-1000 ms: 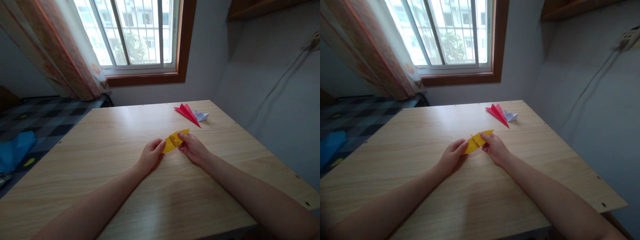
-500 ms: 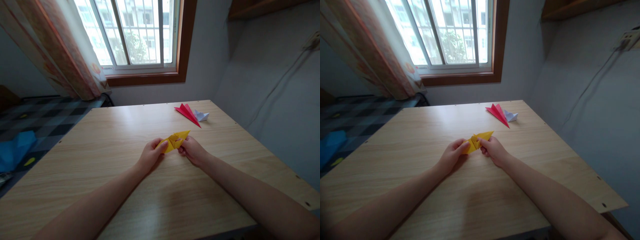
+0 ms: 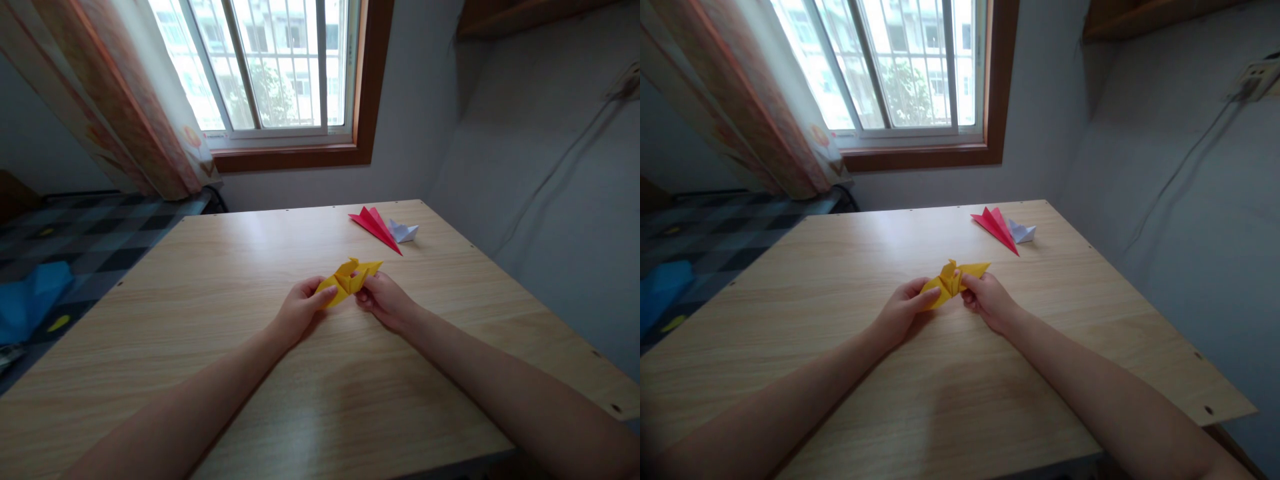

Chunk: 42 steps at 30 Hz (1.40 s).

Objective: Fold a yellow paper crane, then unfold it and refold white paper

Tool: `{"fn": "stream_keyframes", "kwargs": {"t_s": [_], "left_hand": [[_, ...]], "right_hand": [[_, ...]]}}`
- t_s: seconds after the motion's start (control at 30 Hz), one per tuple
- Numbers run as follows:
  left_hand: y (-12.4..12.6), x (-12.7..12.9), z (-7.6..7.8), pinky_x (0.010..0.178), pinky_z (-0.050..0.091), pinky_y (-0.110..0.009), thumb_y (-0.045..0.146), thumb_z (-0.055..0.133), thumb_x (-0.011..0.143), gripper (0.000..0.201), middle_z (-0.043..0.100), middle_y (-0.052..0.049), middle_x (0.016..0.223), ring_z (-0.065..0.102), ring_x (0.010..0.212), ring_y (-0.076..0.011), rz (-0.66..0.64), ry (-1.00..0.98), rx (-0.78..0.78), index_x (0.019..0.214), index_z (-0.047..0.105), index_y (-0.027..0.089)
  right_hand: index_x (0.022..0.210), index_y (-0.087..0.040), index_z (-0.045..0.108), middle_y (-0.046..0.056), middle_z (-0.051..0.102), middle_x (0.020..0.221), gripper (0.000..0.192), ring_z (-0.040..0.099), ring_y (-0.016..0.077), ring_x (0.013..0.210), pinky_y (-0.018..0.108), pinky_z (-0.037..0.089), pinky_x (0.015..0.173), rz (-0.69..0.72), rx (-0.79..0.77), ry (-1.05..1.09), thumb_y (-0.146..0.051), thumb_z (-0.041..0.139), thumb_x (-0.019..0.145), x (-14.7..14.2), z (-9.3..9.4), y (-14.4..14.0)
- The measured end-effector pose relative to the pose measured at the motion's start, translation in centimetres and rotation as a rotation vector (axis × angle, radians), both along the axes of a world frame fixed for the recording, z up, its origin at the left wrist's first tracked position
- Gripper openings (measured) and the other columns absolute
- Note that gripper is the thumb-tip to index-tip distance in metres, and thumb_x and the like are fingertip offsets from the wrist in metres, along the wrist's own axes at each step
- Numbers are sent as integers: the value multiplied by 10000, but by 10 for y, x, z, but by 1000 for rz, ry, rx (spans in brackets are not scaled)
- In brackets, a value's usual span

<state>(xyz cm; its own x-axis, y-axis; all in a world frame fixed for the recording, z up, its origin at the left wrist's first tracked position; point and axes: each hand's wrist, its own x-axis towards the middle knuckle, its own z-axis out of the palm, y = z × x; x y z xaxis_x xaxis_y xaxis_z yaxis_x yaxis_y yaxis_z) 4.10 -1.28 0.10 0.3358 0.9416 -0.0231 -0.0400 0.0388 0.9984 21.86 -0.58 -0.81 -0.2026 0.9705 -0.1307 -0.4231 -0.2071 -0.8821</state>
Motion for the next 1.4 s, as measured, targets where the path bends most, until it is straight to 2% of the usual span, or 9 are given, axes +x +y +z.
{"fn": "stream_keyframes", "kwargs": {"t_s": [0.13, 0.37, 0.53, 0.83, 1.4], "left_hand": [[1, 0, -1, 654, 417, -245, 502, 755, 716, 383, 634, -42, 775, 533, 721, -156, -10, -37, -4, 807, 696, 134], [2, 3, -6, 673, 448, -265, 574, 694, 750, 432, 651, -47, 785, 567, 739, -183, 73, -50, -17, 829, 695, 149], [3, 2, -9, 651, 442, -246, 558, 698, 766, 410, 655, -33, 773, 569, 712, -162, 61, -75, -27, 832, 702, 153], [0, 3, -6, 599, 424, -227, 538, 723, 753, 393, 646, -35, 779, 552, 694, -149, 80, -107, -46, 826, 701, 152], [0, 4, -7, 608, 410, -217, 525, 729, 752, 384, 651, -25, 794, 548, 706, -141, 72, -144, -79, 842, 703, 153]], "right_hand": [[748, -164, 572, -66, 469, 576, 332, 308, 41, 456, 178, 185, 402, -7, -7, 56, -384, 801, 653, 2, 0, 1], [743, -171, 565, -72, 480, 584, 358, 301, 38, 451, 182, 188, 403, -38, -24, 92, -409, 815, 647, 3, -1, 3], [740, -172, 554, -73, 485, 587, 345, 307, 37, 451, 181, 195, 410, -52, -20, 104, -387, 813, 659, 3, 1, 3], [735, -169, 549, -73, 494, 588, 366, 311, 36, 452, 185, 192, 411, -80, -13, 103, -379, 832, 635, 3, 3, 3], [724, -160, 556, -70, 489, 576, 383, 310, 27, 453, 155, 207, 401, -91, -11, 100, -391, 848, 634, 4, 6, 2]]}}
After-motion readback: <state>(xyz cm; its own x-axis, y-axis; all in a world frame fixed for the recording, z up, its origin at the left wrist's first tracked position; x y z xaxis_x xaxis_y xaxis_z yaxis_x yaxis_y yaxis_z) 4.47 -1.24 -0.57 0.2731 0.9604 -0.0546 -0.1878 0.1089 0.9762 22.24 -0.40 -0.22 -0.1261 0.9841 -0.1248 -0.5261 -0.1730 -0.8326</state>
